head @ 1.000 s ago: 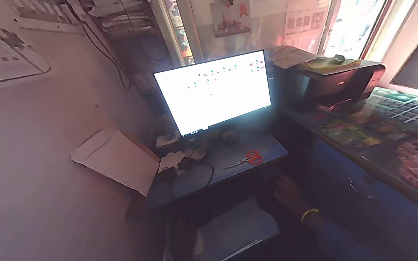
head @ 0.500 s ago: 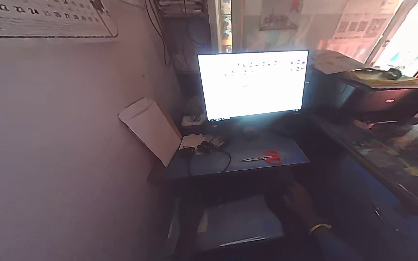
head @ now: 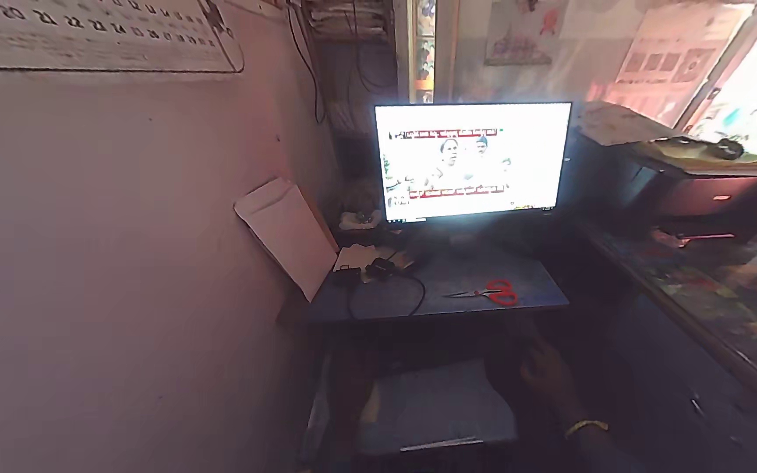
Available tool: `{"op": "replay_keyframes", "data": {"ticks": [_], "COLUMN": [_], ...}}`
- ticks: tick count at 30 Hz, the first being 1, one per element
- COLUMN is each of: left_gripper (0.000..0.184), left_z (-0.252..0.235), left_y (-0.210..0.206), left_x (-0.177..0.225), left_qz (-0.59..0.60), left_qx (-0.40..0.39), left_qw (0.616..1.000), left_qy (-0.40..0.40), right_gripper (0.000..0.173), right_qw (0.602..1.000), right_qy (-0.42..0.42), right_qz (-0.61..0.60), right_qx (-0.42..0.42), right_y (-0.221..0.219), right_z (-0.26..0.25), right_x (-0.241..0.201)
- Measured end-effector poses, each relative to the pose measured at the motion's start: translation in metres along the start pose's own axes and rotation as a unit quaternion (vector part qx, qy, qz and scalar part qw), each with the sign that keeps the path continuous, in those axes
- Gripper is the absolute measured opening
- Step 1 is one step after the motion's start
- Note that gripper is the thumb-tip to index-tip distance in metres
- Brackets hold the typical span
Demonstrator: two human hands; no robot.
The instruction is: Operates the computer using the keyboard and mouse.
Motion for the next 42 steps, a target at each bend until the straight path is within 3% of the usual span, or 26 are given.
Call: {"op": "replay_keyframes", "data": {"ticks": [5,10,15,22,28,32,35,42], "left_gripper": [0.066,0.068,0.068,0.064,0.064,0.059,0.063,0.066], "left_z": [0.000,-0.006,-0.005,0.001,0.000,0.003,-0.001,0.003], "left_y": [0.002,0.004,0.005,0.021,0.017,0.033,0.017,0.004], "left_x": [0.001,0.005,0.009,0.017,0.012,0.028,0.018,0.007], "left_qz": [-0.008,-0.002,0.008,0.004,0.012,0.003,-0.014,0.009], "left_qx": [0.013,0.004,-0.001,0.028,0.010,-0.058,-0.030,-0.016], "left_qw": [1.000,1.000,1.000,0.999,1.000,0.998,0.999,1.000], "left_qy": [-0.004,0.006,0.000,-0.023,0.001,0.016,-0.007,-0.021], "right_gripper": [0.041,0.043,0.039,0.047,0.053,0.052,0.050,0.047], "right_qw": [0.999,0.999,0.999,0.994,0.996,0.996,0.998,0.996], "right_qy": [0.011,-0.032,-0.027,-0.043,-0.071,-0.074,-0.053,-0.092], "right_qz": [-0.006,-0.013,-0.001,-0.010,-0.031,-0.025,-0.023,-0.012], "right_qx": [0.030,-0.010,0.044,0.098,0.038,-0.031,-0.023,-0.007], "right_y": [0.002,0.001,0.011,0.015,-0.001,-0.004,0.004,-0.007], "right_z": [-0.001,-0.001,-0.002,-0.004,-0.005,-0.005,-0.005,-0.006], "right_x": [0.000,0.003,0.002,0.006,0.016,0.010,0.004,0.022]}}
Point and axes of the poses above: each hand's wrist, its own z-axis away from the middle knuckle, its own y-axis out of the back of the hand, x = y × z, the point moved 10 cm from there along -z, towards the middle knuckle, and after that the axes turned 5 degrees about -z, right-handed, at the moved point
